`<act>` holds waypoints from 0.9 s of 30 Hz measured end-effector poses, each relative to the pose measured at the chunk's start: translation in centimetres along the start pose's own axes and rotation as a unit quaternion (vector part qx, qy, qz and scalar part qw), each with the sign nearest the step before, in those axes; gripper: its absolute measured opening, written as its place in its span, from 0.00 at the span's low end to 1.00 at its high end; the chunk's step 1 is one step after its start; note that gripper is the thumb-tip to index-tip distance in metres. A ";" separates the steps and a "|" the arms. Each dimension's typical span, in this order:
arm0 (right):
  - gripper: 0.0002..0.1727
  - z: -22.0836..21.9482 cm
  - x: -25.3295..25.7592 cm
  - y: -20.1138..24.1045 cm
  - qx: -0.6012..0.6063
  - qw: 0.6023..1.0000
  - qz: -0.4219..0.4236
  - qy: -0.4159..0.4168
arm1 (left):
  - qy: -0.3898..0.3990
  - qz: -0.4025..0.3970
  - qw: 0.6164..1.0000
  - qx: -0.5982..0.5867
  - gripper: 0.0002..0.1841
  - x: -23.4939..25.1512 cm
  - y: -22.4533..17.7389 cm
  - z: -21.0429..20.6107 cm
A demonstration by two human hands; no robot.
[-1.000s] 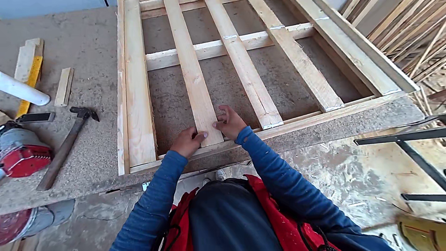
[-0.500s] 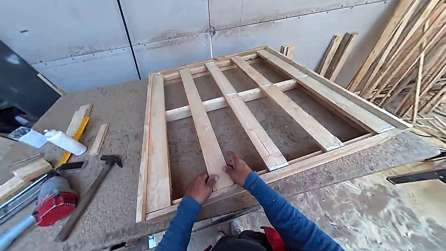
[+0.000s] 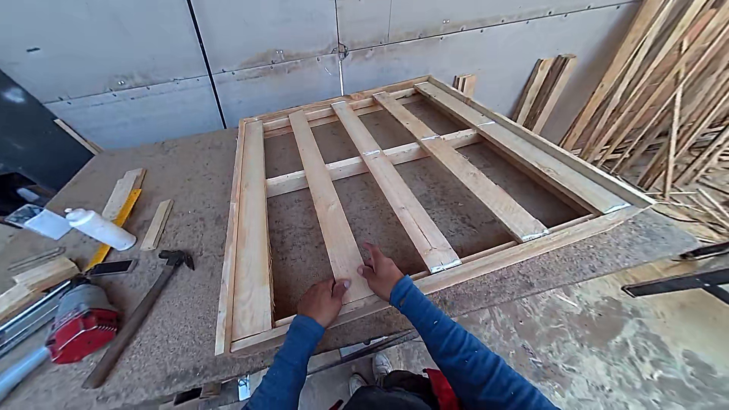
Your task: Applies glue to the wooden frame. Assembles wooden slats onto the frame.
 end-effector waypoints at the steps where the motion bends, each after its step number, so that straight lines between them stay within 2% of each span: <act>1: 0.39 0.0 -0.2 0.0 -0.002 1.000 0.002 0.000 | 0.003 0.001 1.000 0.003 0.31 -0.1 0.0 -0.1; 5: 0.40 0.2 -0.3 -0.2 0.011 1.000 0.018 0.006 | 0.003 0.008 1.000 0.008 0.30 -0.9 -0.3 -0.2; 9: 0.39 0.3 -0.5 -0.4 0.039 0.999 0.023 0.009 | -0.019 -0.008 1.000 0.019 0.31 -4.6 -1.8 0.1; 13: 0.38 0.5 -0.1 -0.4 0.055 0.998 0.024 0.005 | -0.041 -0.025 0.999 0.025 0.33 -4.5 -1.9 0.4; 27: 0.30 0.8 0.6 -0.2 0.099 0.994 0.035 0.039 | -0.039 -0.045 0.997 0.049 0.32 -4.4 -2.6 1.1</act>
Point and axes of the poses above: each hand's wrist, its own x-axis towards the middle knuckle, its own z-axis out of the back of the hand, y = z × x, the point moved 6 cm from there along x, towards the middle knuckle, and after that the axes turned 12 degrees about -z, right-handed, at the moved point
